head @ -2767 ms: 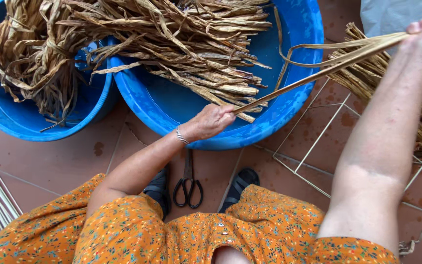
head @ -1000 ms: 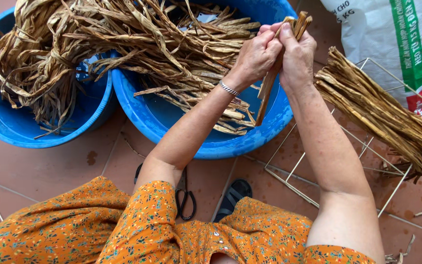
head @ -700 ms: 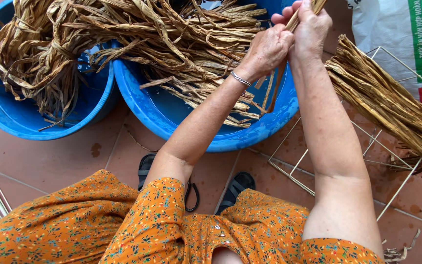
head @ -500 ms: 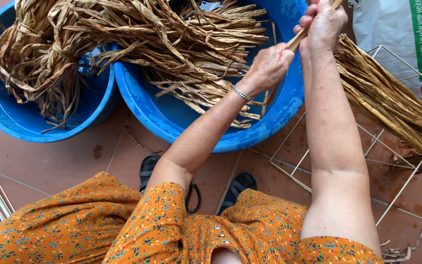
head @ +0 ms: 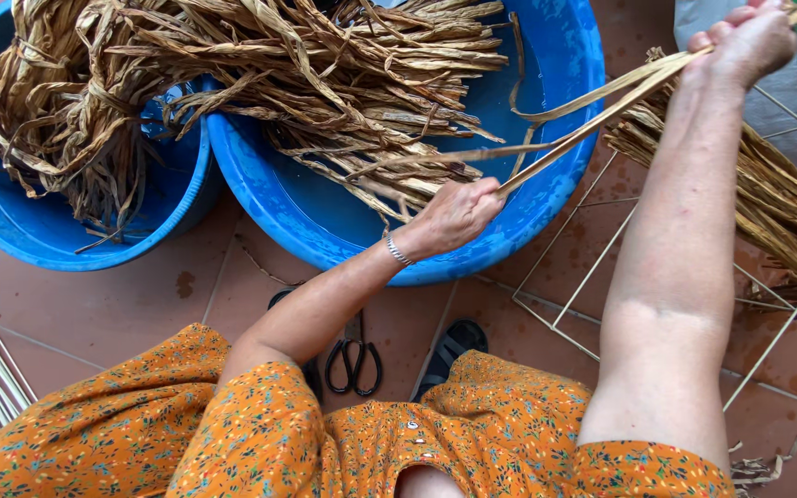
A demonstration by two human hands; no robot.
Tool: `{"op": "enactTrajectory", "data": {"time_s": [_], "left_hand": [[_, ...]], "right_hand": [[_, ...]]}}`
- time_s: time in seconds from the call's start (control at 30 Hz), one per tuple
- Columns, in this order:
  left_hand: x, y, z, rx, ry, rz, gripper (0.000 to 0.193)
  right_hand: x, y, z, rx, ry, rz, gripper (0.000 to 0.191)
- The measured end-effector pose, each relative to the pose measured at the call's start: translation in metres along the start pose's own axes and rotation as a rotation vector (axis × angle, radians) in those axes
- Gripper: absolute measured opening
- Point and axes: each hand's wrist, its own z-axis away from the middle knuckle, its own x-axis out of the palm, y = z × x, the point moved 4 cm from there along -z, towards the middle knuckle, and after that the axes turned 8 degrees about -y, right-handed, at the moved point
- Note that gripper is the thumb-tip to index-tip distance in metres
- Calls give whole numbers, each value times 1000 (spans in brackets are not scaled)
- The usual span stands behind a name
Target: The person sits on a tiled floor and repeatedly picks dried plant strips from a blue basin, separates them by hand, and places them onto a metal drying rack. The process continues with consistent hand movements and no visible tool use.
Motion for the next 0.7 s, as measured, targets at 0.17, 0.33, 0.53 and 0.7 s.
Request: {"op": "enactTrajectory", "data": {"time_s": [0.17, 0.33, 0.53, 0.7], "left_hand": [[-16, -5, 41, -238, -129, 130, 19], [-39, -1, 71, -220, -128, 152, 20], [-54, -26, 95, -387, -254, 167, 21], [-74, -48, 113, -268, -277, 60, 26]], "right_hand": [[-26, -11, -19, -13, 39, -91, 19], [-37, -11, -30, 37, 2, -193, 18], [-39, -12, -36, 133, -229, -244, 20], [-41, -8, -33, 213, -399, -263, 23]]}}
